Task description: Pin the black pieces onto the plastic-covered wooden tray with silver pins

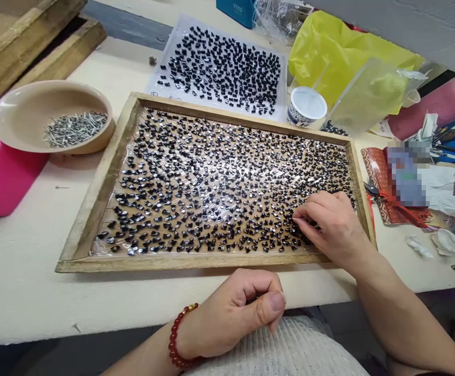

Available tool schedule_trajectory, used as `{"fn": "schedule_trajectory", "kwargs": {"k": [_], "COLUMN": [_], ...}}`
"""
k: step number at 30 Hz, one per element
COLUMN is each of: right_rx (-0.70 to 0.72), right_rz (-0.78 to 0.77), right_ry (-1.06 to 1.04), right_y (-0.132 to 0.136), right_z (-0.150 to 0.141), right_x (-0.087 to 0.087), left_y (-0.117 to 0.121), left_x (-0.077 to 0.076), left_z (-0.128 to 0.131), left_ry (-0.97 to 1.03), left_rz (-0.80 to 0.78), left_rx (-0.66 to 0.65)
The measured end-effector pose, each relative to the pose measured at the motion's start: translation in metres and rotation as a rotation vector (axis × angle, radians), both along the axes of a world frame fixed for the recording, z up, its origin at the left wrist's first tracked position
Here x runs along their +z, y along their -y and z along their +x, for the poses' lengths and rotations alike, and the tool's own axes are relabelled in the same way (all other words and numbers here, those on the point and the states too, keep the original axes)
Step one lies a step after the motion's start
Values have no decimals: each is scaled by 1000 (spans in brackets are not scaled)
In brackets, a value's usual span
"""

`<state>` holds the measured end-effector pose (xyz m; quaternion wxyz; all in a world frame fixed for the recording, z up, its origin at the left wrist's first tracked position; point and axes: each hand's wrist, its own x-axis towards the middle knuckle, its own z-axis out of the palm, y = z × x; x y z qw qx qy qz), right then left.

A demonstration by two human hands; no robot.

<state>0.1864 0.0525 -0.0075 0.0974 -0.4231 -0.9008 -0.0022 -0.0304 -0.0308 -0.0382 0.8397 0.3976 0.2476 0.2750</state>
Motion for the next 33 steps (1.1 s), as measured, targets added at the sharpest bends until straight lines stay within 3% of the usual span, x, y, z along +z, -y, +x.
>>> {"fn": "schedule_trajectory", "kwargs": {"k": [12,18,21,25,29,33], "right_rx": [-18,-28,42,219,284,299], "right_rz": [-22,-77,-204,-487,-677,-762], "right_ry": [-30,-129,-301,-492,-543,-537], "right_y": [2,7,18,41,56,59], "right_z": [0,5,3,-5,-8,-4], "right_x": [-3,7,17,29,33,32], "left_y": [-1,1,1,-1,-2,-1], "left_x": [2,4,4,6,6,5], "left_z": [0,2,4,9,14,18], "left_ry": [-34,-54,-32,7,54,43], "left_rz": [-71,-144,-155,-149,-147,-157], "left_rx": [2,48,53,27,-39,-79]}}
